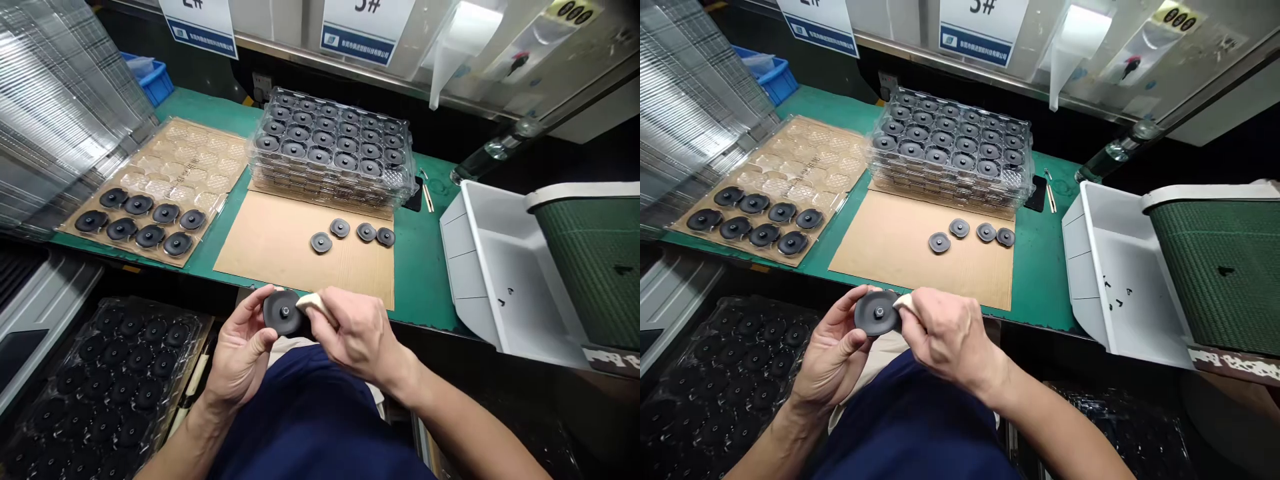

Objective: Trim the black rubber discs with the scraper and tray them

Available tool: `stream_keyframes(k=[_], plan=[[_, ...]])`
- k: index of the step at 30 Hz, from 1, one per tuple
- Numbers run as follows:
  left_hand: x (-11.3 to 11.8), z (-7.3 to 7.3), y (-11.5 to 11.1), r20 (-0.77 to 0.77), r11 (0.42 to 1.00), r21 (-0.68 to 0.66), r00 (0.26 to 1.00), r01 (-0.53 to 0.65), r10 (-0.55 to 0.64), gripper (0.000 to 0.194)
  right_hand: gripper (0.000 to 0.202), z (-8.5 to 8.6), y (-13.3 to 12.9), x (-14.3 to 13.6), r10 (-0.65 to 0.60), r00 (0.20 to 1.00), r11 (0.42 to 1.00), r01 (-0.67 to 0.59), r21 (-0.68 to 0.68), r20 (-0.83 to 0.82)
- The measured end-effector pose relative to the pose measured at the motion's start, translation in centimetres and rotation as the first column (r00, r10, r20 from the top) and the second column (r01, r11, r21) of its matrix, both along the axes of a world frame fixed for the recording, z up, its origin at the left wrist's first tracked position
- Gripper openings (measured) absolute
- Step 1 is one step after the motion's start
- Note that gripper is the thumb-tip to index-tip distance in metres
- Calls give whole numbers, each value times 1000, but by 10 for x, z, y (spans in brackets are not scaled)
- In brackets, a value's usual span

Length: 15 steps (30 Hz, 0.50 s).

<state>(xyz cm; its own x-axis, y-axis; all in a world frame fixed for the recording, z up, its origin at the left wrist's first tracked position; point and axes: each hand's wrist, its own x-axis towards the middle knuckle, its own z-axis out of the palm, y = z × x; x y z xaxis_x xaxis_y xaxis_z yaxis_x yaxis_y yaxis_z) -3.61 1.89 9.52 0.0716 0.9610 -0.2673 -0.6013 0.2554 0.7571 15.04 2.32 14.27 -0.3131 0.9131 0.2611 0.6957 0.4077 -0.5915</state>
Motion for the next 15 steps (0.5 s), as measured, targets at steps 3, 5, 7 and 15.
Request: stream_keyframes(k=[3, 5, 7, 15], plan=[[-2, -4, 0, 21, 999, -22, 999, 35, -35, 49, 26, -1, 1, 3, 110, 993, 993, -112, -45, -53], [-2, -5, 0, 35, 998, -17, 997, 64, -63, 49, 26, -1, 1, 6, 124, 990, 991, -127, -45, -59], [-3, -5, 0, 50, 994, -31, 994, 100, -99, 48, 27, -2, 1, 8, 59, 998, 997, -60, -43, -26], [-8, -11, -2, 149, 968, -105, 966, 226, -210, 49, 28, -4, 1, 15, 93, 995, 994, -94, -64, -28]])
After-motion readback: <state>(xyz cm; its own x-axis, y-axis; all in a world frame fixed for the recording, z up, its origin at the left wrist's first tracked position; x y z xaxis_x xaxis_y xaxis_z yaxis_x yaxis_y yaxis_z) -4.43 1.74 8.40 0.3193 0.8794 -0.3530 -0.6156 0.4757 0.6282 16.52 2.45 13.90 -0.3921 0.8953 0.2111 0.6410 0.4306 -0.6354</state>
